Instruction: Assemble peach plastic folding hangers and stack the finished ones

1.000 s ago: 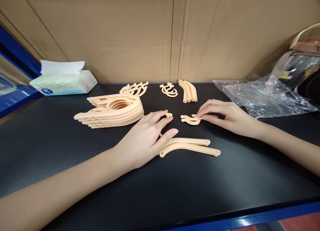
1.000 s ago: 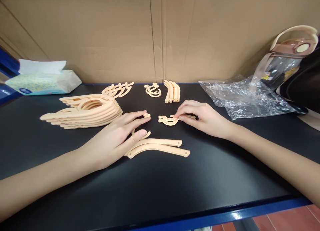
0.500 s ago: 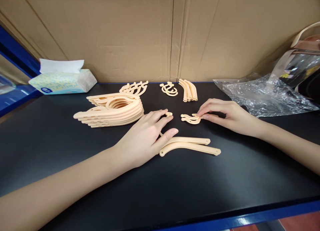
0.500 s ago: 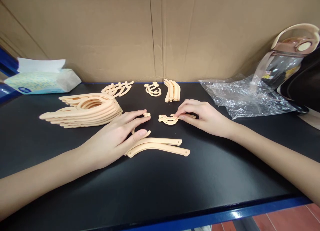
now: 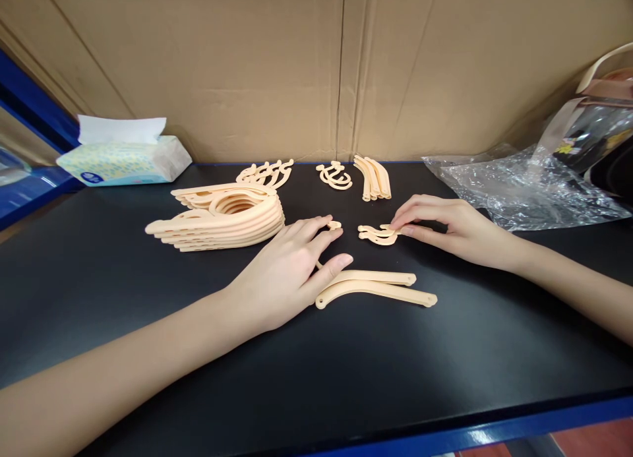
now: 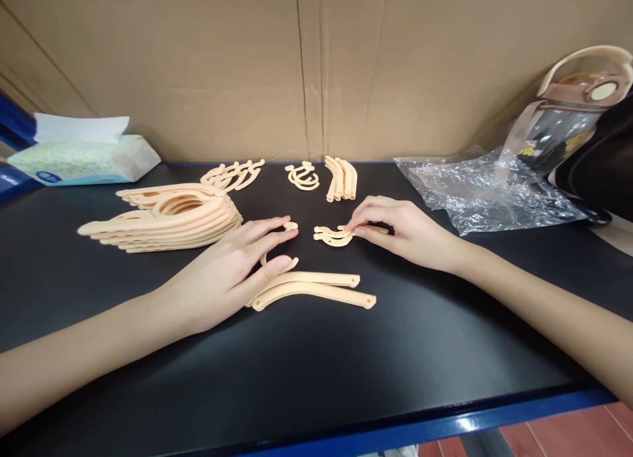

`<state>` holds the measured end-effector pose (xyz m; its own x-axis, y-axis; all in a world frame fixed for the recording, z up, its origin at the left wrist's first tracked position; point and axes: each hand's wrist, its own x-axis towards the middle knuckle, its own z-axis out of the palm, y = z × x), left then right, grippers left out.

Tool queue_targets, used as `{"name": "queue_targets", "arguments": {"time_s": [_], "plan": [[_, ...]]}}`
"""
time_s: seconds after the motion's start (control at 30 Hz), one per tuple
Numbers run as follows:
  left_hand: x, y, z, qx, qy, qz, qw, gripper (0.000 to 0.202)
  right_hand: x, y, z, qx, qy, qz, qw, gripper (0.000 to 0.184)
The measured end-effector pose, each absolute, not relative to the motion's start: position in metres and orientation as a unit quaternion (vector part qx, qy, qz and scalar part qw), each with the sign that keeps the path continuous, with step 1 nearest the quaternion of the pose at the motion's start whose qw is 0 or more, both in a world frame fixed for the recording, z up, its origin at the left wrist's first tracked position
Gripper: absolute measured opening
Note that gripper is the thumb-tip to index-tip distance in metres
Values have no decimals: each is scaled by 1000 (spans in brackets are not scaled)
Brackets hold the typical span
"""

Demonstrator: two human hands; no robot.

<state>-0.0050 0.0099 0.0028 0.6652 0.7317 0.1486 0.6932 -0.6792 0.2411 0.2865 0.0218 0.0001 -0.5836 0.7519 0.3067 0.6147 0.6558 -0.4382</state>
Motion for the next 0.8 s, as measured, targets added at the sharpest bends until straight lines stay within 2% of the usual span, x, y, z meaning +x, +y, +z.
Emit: {"name": "queue_targets", "arguments": {"time_s": [0.8], "plan": [[-5, 9, 4, 908, 396, 111, 84, 55, 286, 21, 2, -392, -877, 152, 233, 19]]}}
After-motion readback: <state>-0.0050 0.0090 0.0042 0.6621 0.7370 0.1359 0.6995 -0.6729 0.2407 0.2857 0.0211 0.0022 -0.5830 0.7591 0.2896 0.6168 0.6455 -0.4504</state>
